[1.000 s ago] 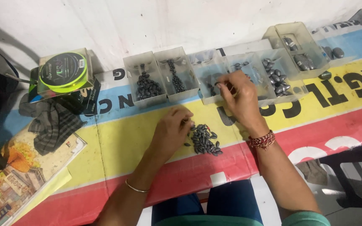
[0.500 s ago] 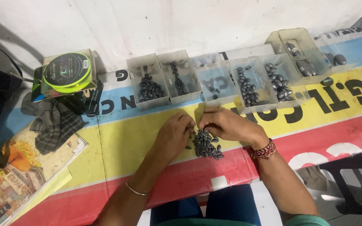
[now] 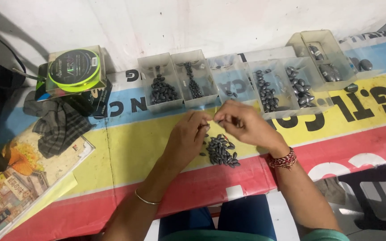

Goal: Assembling fishing rigs by picking up small lead sinkers from various containers and attaching them to a fishing line.

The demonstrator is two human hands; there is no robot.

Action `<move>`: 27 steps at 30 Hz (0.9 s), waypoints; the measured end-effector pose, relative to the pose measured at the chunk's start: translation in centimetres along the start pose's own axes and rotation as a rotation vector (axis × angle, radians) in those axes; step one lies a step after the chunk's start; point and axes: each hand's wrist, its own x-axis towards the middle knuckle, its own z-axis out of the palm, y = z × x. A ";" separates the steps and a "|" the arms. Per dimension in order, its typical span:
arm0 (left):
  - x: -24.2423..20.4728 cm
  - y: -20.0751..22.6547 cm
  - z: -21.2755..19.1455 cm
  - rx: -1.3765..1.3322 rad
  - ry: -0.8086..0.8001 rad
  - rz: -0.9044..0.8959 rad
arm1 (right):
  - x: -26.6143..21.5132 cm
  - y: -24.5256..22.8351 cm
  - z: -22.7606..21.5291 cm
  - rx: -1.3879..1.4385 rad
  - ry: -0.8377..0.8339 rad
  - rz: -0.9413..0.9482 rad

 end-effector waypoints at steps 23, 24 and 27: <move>0.4 0.4 -0.3 -0.104 0.235 0.025 | 0.5 -2.0 2.9 -0.238 -0.076 -0.060; 0.3 0.5 -0.3 -0.091 0.234 0.036 | 0.5 -2.0 3.3 -0.304 -0.179 -0.044; 0.4 0.6 -0.2 -0.087 0.225 0.042 | 0.4 -1.6 3.2 -0.303 -0.213 -0.055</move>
